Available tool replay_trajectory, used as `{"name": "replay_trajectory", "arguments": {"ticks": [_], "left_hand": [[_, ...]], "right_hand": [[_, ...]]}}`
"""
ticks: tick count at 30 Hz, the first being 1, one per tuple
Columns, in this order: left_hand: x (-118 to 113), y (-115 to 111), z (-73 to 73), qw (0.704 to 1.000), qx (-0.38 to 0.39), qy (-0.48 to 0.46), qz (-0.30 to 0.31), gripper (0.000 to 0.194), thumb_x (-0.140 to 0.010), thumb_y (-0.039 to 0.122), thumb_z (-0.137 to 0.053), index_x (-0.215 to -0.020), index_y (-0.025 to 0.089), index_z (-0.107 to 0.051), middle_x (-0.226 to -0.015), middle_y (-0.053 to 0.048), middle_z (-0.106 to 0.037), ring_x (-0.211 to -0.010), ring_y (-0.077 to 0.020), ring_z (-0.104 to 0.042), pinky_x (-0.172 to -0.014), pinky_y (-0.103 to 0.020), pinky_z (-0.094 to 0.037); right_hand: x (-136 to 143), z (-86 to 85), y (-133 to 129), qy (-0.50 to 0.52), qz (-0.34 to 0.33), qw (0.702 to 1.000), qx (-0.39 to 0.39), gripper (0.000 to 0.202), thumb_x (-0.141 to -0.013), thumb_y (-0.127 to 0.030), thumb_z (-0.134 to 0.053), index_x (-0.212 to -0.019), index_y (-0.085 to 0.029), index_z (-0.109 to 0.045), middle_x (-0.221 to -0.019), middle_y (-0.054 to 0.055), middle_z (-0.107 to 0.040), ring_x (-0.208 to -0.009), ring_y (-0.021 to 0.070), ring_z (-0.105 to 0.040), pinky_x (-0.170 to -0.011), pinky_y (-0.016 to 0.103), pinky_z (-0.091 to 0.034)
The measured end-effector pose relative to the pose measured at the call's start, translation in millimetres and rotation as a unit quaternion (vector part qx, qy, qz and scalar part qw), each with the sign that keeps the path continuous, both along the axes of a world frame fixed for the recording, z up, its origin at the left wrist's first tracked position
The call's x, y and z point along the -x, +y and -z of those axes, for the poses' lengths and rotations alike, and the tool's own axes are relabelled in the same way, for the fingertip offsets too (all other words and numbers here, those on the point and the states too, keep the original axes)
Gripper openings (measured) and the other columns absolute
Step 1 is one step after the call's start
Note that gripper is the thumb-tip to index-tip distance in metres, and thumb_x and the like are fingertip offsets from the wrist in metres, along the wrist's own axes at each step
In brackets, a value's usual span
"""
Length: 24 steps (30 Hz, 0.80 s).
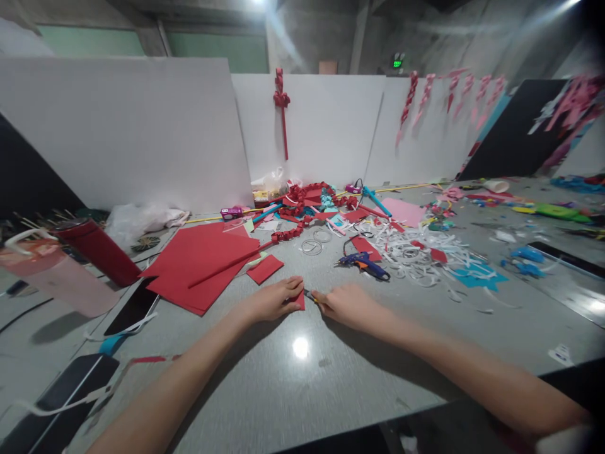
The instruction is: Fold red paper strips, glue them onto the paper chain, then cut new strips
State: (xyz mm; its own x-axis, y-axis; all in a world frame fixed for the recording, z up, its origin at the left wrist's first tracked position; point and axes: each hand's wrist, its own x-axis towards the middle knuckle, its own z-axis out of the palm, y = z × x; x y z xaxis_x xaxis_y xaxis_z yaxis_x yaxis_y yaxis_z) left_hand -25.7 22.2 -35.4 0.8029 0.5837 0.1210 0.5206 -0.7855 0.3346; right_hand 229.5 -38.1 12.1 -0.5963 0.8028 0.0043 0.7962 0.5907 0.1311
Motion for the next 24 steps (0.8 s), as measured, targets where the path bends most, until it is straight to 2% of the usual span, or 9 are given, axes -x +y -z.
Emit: {"name": "replay_trajectory", "arguments": {"ticks": [6,16,21,24], "left_hand": [[0.8,0.5,0.7,0.999,0.018,0.031,-0.012,0.058,-0.104,0.042,-0.054,-0.156,0.016,-0.047,-0.166,-0.017,-0.038,-0.156,-0.0279,-0.034,-0.127,-0.044,-0.031],[-3.6,-5.2,2.0,0.998,0.016,0.047,-0.029,0.062,-0.107,0.047,-0.045,-0.161,0.016,-0.039,-0.169,-0.015,-0.029,-0.158,-0.0283,-0.028,-0.129,-0.045,-0.027],[-2.0,-5.3,0.2,0.999,0.003,0.043,-0.018,0.06,-0.107,0.046,-0.045,-0.159,0.017,-0.042,-0.168,-0.015,-0.034,-0.157,-0.0266,-0.03,-0.128,-0.045,-0.028],[-6.0,-7.7,-1.4,1.0,-0.016,0.008,-0.018,0.051,-0.106,0.043,-0.049,-0.15,0.018,-0.054,-0.162,-0.013,-0.047,-0.153,-0.0255,-0.04,-0.125,-0.042,-0.034]], "right_hand": [[1.6,1.7,4.7,-0.011,0.003,1.0,0.014,0.043,-0.105,-0.031,-0.041,-0.14,-0.023,-0.064,-0.083,0.011,-0.078,-0.064,0.0222,-0.067,-0.06,0.03,-0.034],[0.7,12.7,-6.3,-0.008,0.036,0.999,0.025,0.041,-0.108,-0.033,-0.04,-0.142,-0.024,-0.061,-0.089,0.013,-0.079,-0.073,0.0261,-0.073,-0.069,0.034,-0.048],[6.0,8.5,-2.8,-0.007,0.047,0.997,0.053,0.042,-0.106,-0.03,-0.04,-0.141,-0.021,-0.063,-0.093,0.016,-0.079,-0.078,0.0285,-0.075,-0.072,0.035,-0.05],[6.4,4.5,-1.7,-0.008,0.049,0.997,0.054,0.043,-0.107,-0.031,-0.04,-0.142,-0.023,-0.063,-0.093,0.014,-0.08,-0.079,0.0288,-0.076,-0.072,0.035,-0.051]]}}
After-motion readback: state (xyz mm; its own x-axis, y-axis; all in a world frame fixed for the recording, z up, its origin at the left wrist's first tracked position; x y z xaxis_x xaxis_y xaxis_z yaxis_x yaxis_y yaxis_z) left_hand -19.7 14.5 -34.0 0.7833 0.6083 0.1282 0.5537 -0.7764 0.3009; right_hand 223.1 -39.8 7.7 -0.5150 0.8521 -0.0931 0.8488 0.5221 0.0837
